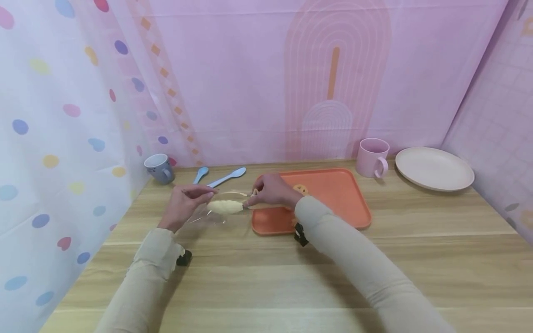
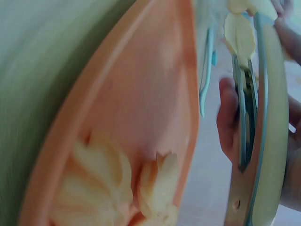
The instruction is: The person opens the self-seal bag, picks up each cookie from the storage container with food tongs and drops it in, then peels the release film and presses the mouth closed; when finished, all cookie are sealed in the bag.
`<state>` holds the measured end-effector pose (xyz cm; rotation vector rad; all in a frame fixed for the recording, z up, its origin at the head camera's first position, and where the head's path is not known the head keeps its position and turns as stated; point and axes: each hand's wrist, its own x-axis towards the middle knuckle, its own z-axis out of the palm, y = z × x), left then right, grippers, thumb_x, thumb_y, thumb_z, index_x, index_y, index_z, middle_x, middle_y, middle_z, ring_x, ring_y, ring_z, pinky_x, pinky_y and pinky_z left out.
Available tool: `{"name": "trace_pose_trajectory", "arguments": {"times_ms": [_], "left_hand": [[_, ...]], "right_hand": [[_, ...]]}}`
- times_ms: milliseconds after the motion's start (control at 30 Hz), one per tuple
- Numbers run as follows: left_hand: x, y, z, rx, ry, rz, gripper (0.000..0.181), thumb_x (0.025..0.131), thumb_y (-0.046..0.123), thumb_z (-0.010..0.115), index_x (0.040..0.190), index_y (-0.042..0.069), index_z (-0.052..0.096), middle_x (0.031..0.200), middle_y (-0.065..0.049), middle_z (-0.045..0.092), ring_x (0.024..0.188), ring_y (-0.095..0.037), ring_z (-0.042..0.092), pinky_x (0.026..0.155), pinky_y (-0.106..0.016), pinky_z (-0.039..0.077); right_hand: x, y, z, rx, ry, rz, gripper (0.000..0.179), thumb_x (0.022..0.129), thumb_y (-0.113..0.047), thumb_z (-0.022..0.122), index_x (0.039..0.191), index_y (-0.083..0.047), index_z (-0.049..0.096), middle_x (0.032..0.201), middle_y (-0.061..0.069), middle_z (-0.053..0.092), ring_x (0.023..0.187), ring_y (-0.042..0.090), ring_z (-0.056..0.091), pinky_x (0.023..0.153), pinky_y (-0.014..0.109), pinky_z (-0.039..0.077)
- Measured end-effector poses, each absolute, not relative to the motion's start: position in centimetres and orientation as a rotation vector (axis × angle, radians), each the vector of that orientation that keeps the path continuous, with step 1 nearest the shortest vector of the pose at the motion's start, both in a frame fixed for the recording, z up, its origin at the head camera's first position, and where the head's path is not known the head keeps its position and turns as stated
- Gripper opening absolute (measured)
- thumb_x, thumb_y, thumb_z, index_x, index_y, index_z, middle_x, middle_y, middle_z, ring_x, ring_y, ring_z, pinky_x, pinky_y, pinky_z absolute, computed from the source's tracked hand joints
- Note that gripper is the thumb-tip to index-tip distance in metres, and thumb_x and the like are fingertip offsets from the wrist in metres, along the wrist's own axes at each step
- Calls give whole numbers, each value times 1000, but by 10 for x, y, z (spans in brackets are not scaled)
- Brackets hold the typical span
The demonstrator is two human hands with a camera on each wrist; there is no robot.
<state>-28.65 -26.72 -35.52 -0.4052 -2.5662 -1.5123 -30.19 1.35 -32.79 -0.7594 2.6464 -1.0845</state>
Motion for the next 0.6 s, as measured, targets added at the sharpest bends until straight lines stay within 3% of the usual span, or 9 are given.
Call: {"name": "trace_pose_trajectory", "arguments": {"times_ms": [200,267,600], "left_hand": [[-286,-267,-352,-398,-2570,-1531,30,91,23,75,110,-1,74,95,19,77,96,3,67,83,-14,51],[-286,-267,-352,-398,-2585,-1521,30,91,24,75,110,0,75,96,17,78,96,3,67,84,-14,51],[-291,-270,-359,-479,-2607,-1436,22,89,14,76,107,1,76,103,-5,79,93,1,72,83,-12,55]], "right_hand": [[-299,2,-327,-841,2780,-839,53,79,-38,86,59,-18,41,58,-7,33,57,8,31,53,22,28],[-298,-2,-328,-853,2806,-800,53,79,-41,85,62,-18,41,58,-8,34,57,7,31,52,21,28],[-296,-12,-326,-865,2840,-759,52,79,-42,85,67,-16,41,61,-7,32,55,7,27,49,20,24]]}}
